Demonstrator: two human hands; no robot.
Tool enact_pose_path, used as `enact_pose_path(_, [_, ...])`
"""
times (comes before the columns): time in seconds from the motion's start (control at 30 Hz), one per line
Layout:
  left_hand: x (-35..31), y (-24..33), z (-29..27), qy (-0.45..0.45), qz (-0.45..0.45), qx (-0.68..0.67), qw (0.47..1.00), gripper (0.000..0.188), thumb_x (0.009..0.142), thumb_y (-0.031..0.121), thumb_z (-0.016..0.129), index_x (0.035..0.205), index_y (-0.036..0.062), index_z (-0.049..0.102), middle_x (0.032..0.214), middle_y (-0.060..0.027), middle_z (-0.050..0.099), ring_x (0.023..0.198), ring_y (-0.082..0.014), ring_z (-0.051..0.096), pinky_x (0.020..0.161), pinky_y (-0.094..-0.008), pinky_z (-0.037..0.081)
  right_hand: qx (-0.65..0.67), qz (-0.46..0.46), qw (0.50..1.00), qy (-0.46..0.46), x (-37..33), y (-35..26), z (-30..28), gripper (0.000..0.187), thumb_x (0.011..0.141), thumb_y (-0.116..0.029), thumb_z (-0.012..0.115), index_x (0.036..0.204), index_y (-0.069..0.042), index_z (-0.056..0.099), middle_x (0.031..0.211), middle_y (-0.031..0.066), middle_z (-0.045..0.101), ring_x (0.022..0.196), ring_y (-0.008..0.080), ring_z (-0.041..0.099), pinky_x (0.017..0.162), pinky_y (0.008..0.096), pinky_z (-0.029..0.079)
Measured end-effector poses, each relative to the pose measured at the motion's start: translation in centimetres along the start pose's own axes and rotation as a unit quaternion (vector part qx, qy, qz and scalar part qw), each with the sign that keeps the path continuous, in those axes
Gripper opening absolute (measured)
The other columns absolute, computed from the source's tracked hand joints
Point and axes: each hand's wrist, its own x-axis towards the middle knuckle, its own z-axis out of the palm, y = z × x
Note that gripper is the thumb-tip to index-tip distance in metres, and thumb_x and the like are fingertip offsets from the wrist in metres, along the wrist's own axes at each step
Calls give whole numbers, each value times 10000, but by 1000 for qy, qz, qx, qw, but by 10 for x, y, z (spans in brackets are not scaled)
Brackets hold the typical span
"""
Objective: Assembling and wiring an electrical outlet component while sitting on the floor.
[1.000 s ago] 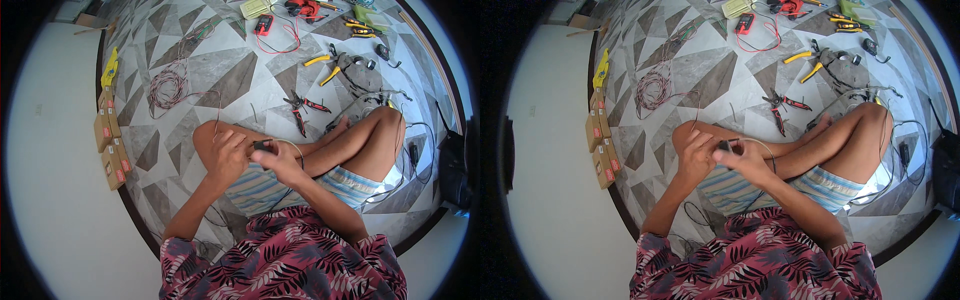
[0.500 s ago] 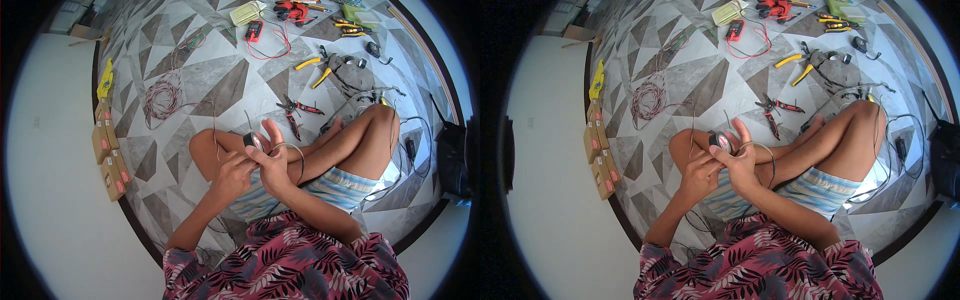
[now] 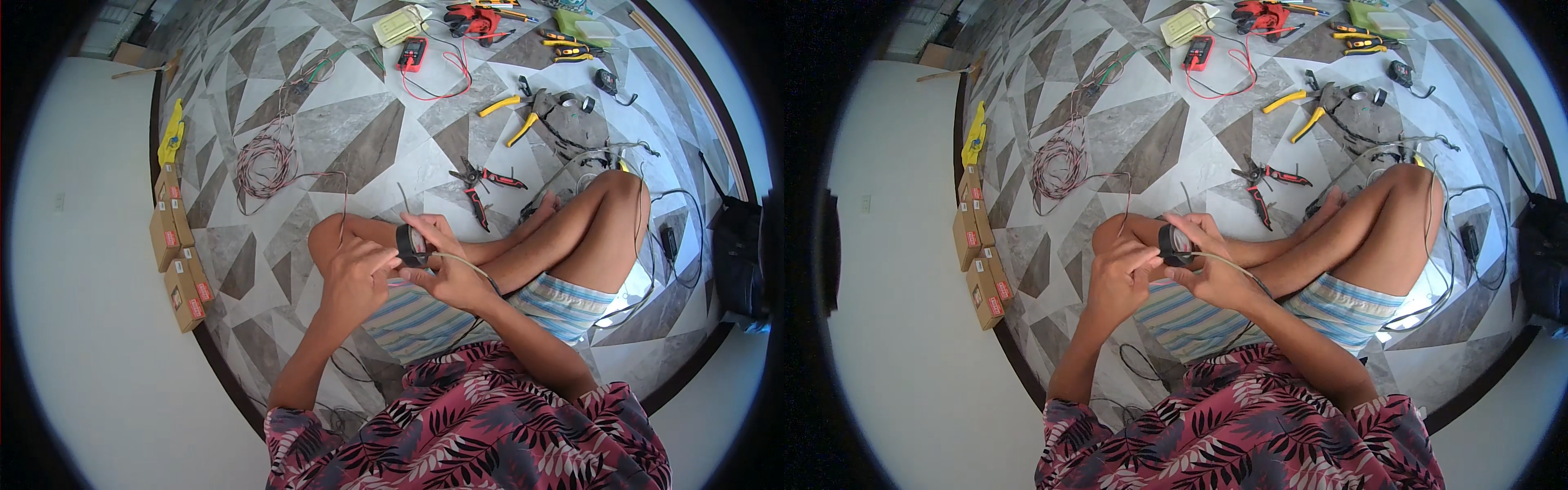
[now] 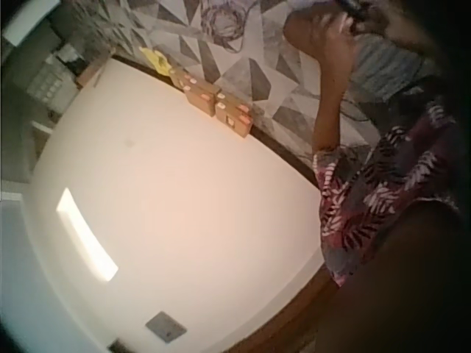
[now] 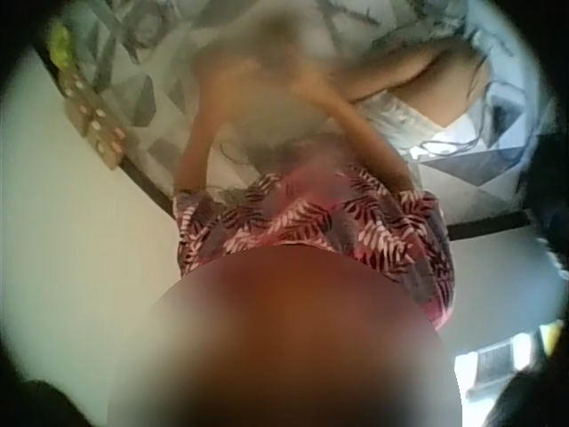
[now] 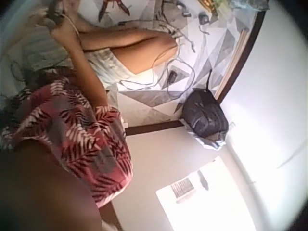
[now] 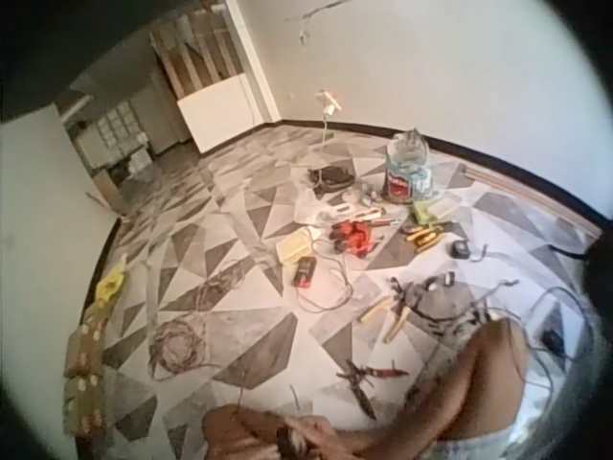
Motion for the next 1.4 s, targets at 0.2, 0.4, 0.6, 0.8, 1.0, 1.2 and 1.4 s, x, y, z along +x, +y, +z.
enact_pose_path(0.2, [4,-7,0,39,23,82,996,187,692,-20,697,874,19,686,792,-87,643,757,-290,590,690,-392,478,-134,99,984,57,-12,-10,18,635,701,-290,837,1150,41,532,1003,139,530,895,234,551,771,335,475])
enact_pose_path(0.4, [3,-12,11,126,77,203,968,196,685,-1,733,870,51,694,849,-56,631,825,-260,582,715,-381,481,-42,192,980,25,-7,-23,16,588,807,-314,787,1182,43,510,1100,144,546,1027,164,551,871,308,478])
enact_pose_path(0.6, [23,15,-17,51,83,282,954,174,779,51,683,949,52,720,1010,-98,689,1027,-285,604,993,-422,403,-137,-8,990,-20,-2,0,-3,725,790,-185,765,1394,31,428,1268,234,531,1199,339,513,1002,379,409])
enact_pose_path(0.8, [30,-10,-29,-141,-49,8,989,261,814,14,625,1058,36,716,875,-137,670,919,-292,634,830,-391,482,-161,-18,987,-23,10,-19,-4,776,729,-94,806,1411,-44,437,1283,200,514,1197,334,495,1011,394,418])
enact_pose_path(1.0, [43,-26,-25,-49,-11,56,997,173,814,5,626,965,20,710,779,-155,625,692,-317,606,632,-393,461,44,105,990,-83,26,-17,4,578,884,-143,646,1404,-23,423,1465,141,348,1290,261,433,1025,349,408])
enact_pose_path(1.2, [53,-85,-19,-5,-34,91,995,120,847,33,619,937,13,696,758,-155,626,673,-316,603,626,-380,471,-66,14,995,-72,63,25,28,481,935,-219,573,1343,10,465,1485,150,356,1383,283,328,1109,351,289])
enact_pose_path(1.4, [59,-87,-39,-154,-169,-74,971,135,872,74,635,946,-34,668,790,-167,663,665,-238,596,648,-354,461,76,151,973,-155,71,33,17,512,971,-269,580,1362,37,455,1398,106,420,1217,197,461,992,339,406])
